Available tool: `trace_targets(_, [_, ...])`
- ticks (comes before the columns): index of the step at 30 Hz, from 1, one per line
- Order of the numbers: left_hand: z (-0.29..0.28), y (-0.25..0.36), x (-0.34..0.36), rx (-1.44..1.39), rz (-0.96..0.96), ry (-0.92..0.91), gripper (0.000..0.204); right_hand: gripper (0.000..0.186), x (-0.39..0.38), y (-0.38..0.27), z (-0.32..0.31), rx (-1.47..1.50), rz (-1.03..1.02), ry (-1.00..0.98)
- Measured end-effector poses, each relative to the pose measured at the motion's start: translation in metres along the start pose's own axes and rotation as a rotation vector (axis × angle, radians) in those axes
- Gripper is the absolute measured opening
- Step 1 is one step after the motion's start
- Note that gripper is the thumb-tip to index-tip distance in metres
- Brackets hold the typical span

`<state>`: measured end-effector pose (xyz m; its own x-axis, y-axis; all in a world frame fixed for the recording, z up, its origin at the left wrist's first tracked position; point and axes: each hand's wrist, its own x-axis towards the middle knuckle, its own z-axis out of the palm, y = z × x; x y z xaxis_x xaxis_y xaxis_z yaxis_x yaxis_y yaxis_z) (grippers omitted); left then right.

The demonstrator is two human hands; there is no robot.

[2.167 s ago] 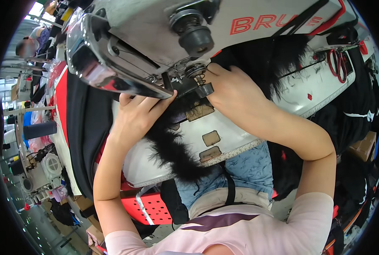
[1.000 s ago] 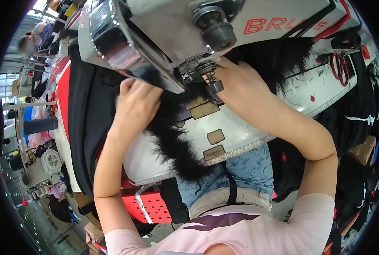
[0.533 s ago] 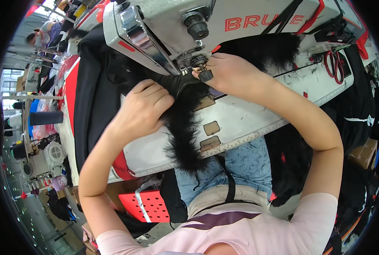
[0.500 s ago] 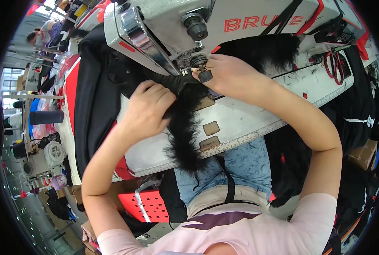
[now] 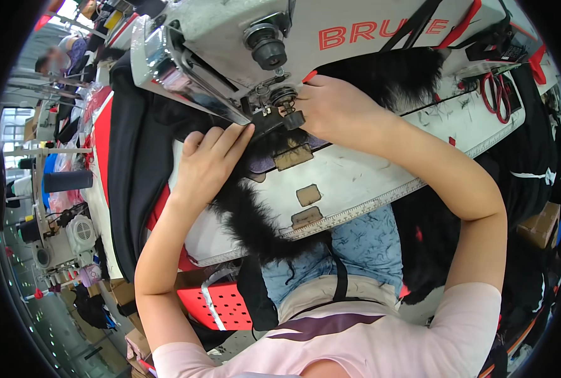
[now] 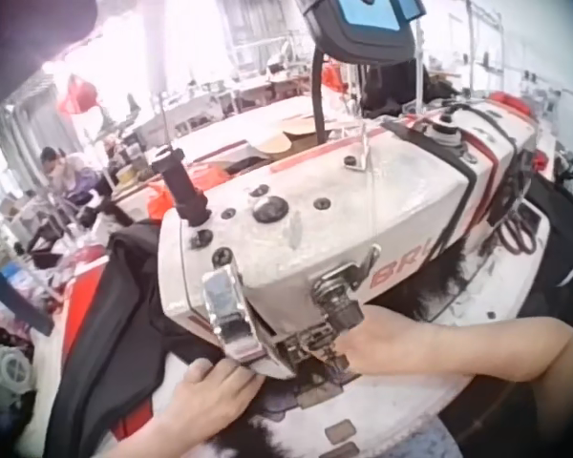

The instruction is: Sewing a fur trim onto a black garment using a sewing machine.

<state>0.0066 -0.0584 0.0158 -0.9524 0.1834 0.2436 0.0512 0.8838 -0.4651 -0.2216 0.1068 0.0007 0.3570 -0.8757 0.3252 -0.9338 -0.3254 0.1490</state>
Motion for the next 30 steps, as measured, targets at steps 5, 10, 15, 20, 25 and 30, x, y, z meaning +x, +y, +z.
trace_targets(5, [-0.002,0.001,0.004,-0.123,-0.073,-0.018,0.041,0.017,0.003,-0.012,-0.003,0.002,0.072,0.158])
trace_targets(10, [0.001,0.001,0.006,-0.176,-0.135,-0.049,0.041,0.021,0.000,-0.013,-0.007,0.251,0.228,0.199])
trace_targets(15, [0.002,0.004,0.015,-0.217,-0.114,-0.016,0.040,0.009,-0.002,-0.020,-0.022,-0.119,0.231,-0.017])
trace_targets(20, [0.001,0.012,0.025,-0.161,-0.121,-0.036,0.037,0.013,0.000,-0.030,-0.037,-0.288,0.250,-0.031])
trace_targets(25, [0.006,0.010,0.023,-0.146,-0.093,0.014,0.036,0.014,0.004,-0.035,-0.045,-0.255,0.281,-0.048])
trace_targets(30, [0.009,0.009,0.020,-0.193,-0.083,0.005,0.037,0.011,0.004,-0.034,-0.043,-0.263,0.315,-0.158])
